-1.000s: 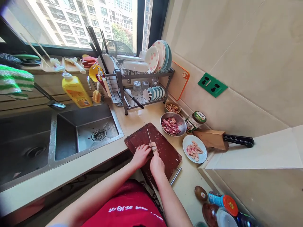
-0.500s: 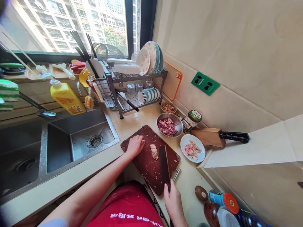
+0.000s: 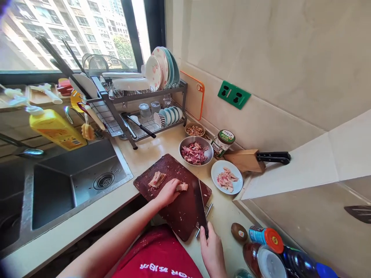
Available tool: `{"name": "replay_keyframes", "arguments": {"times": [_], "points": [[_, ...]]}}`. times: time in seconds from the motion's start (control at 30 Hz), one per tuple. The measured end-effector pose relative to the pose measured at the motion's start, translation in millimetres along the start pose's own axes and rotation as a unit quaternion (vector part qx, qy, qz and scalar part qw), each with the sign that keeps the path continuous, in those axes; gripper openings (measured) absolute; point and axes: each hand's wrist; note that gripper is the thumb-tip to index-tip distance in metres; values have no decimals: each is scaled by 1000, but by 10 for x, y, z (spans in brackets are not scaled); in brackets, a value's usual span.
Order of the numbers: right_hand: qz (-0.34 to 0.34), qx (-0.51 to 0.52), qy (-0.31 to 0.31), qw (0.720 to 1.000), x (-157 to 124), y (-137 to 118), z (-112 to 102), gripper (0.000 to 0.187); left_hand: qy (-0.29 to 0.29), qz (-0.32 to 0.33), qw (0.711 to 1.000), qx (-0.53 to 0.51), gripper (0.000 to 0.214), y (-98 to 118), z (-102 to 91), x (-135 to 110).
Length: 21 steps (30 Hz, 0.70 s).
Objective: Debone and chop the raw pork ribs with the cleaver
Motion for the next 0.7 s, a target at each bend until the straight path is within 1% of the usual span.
{"name": "replay_keyframes", "arguments": {"times": [0.07,0.1,0.17,0.23,0.3,0.4,0.43,0.47,0.5,0.53,0.57,0.63,0.7], "points": [[-44,-20,-6,999,129,-113,48,44,32,-49,998,-16,27,-40,60,-100],[-65,-32,-12,997,201,-187,83,41,43,-63,997,-21,26,-47,102,-142],[-95,-66,-28,993,334,-365,143,37,62,-73,995,-27,25,-42,187,-201],[-117,-106,-39,987,424,-570,153,33,79,-76,993,-32,26,-31,250,-232],[-151,-125,-22,980,455,-782,103,32,91,-80,992,-37,24,-26,283,-247],[-213,-116,43,969,450,-1036,38,32,100,-83,991,-39,20,-30,291,-261],[-205,-123,44,970,461,-1083,58,32,101,-83,991,-38,19,-31,288,-264],[-178,-140,26,974,486,-1106,107,31,100,-83,991,-36,19,-30,284,-266],[-139,-163,-4,977,528,-1105,181,30,99,-83,991,-33,19,-27,278,-267],[-92,-188,-42,977,583,-1083,271,28,97,-85,991,-29,19,-20,271,-265],[-60,-205,-70,974,650,-1045,367,26,94,-85,992,-23,21,-11,264,-260],[-41,-213,-95,972,791,-948,524,22,86,-88,992,-6,25,10,248,-238],[-46,-201,-100,973,907,-853,588,20,73,-86,994,9,27,25,234,-202]]}}
Point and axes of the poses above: each hand's wrist, its own x-axis towards the middle knuckle, its own z-axis out of the palm, y = z × x, and after that the axes turned 12 degrees about x, right-handed
